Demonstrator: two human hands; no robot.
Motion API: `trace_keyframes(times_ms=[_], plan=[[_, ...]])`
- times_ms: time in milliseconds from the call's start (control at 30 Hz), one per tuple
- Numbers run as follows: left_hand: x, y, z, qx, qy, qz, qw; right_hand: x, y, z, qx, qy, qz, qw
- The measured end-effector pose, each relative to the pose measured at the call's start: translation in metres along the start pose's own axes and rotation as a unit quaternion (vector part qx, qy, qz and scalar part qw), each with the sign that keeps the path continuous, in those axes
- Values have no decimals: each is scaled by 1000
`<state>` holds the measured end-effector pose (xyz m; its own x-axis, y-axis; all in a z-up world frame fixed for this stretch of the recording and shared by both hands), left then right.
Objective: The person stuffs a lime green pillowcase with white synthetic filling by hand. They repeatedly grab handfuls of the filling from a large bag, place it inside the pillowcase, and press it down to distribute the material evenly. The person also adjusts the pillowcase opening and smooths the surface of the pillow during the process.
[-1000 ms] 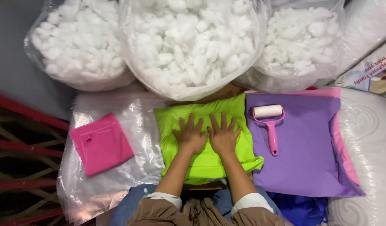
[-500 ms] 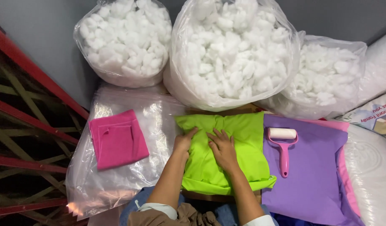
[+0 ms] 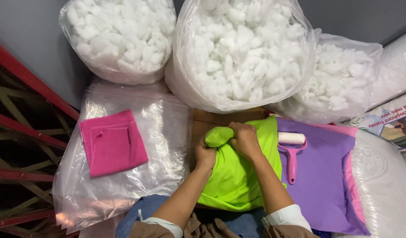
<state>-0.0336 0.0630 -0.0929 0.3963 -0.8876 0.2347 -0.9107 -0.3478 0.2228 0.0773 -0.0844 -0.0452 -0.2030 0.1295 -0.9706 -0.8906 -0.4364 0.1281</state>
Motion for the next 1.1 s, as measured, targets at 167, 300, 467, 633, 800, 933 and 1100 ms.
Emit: trace_keyframes(times_ms=[167,300,467,633,800,933,1100], plan=[[10,-3,12,-95,74,46,992,-34,24,29,-39,-29,-152,987],[10,-30,110,-19,65,26,997,-53,32,64,-58,-138,-130,980],[2,-35,77,5,28,-9,1000,-14,15,35,-44,-117,-208,970],[-1,-33,70,-22,-55,-47,997,-41,25,75,-48,-140,-183,972],[2,-37,46,-12,-78,-11,997,-8,11,44,2,-86,-190,978],[-23,-41,10,43,-28,-86,995,-45,34,74,30,-39,-113,992],[-39,-5,-70,81,-388,-125,910,-68,120,55,265,-110,-54,956]])
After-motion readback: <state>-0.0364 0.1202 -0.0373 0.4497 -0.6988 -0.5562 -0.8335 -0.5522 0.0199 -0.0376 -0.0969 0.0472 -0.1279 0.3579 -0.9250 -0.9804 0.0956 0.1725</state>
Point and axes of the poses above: each hand's wrist, its own y-axis away from the middle knuckle, its own x-axis out of the palm, z = x × y, the point moved 8 cm from there along -y, towards the middle knuckle, and after that the axes turned 7 degrees about z, right-handed, at the moved point
